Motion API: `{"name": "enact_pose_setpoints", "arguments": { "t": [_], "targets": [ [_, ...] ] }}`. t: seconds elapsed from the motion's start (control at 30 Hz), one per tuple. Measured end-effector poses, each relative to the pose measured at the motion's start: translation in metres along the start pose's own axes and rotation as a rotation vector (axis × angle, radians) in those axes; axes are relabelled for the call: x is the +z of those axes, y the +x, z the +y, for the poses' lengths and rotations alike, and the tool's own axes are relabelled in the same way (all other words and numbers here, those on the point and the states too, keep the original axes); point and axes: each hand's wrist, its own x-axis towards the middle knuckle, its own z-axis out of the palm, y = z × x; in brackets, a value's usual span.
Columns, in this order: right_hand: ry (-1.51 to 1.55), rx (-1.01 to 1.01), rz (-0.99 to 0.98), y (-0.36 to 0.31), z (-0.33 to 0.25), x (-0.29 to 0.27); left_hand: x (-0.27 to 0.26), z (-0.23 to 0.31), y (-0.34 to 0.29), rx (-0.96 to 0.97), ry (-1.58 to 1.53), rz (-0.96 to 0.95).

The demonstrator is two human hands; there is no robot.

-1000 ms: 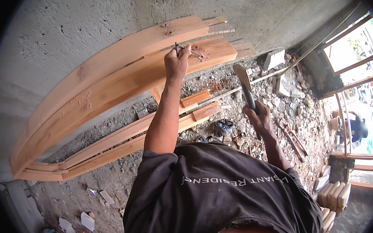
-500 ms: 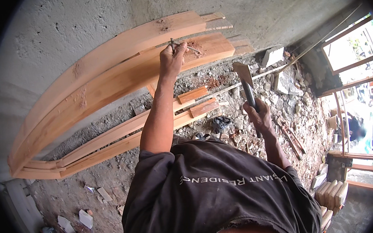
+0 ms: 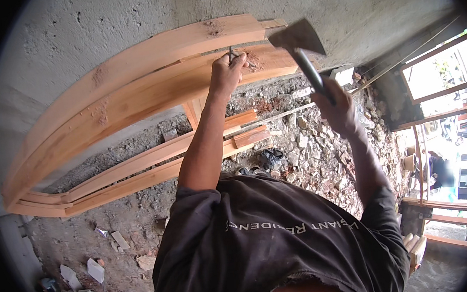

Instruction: The person uses a corded drill to make holes in a wooden plank and then uses a hammer to drive nails into the plank. The work is performed in a construction setting with debris on the floor.

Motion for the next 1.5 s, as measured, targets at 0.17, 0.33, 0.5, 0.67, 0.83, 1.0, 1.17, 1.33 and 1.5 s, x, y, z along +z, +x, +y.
{"name": "enact_pose_setpoints", "arguments": {
  "t": [0.17, 0.33, 0.5, 0.67, 0.83, 1.0, 1.17, 1.33, 1.5],
  "targets": [
    [-0.216, -0.224, -0.077, 0.053, -0.058, -0.023, -0.003, 0.001, -0.001, 0.016, -0.026, -0.003],
    [-0.318, -0.409, -0.085, 0.078, -0.082, -0.017, -0.003, -0.016, 0.009, 0.112, 0.160, 0.017],
    [-0.569, -0.327, -0.293, 0.098, -0.085, -0.001, -0.002, -0.013, 0.012, 0.104, 0.106, -0.016],
    [-0.779, -0.258, -0.364, 0.108, -0.078, 0.012, -0.001, -0.019, 0.014, 0.170, 0.094, -0.020],
    [-0.522, -0.561, -0.125, 0.108, -0.086, 0.011, -0.004, -0.019, 0.013, 0.138, 0.086, -0.018],
    [-0.820, -0.174, -0.435, 0.117, -0.090, 0.005, -0.005, -0.017, 0.013, 0.139, 0.153, -0.023],
    [-0.547, -0.428, -0.168, 0.113, -0.108, 0.012, -0.010, -0.020, 0.015, 0.093, 0.163, -0.025],
    [-0.983, -0.069, -0.583, 0.119, -0.090, 0.007, -0.006, -0.009, 0.011, 0.114, 0.280, -0.061],
    [-0.781, 0.124, -0.405, 0.114, -0.103, 0.001, -0.014, -0.008, -0.005, 0.066, 0.209, 0.017]
  ]
}}
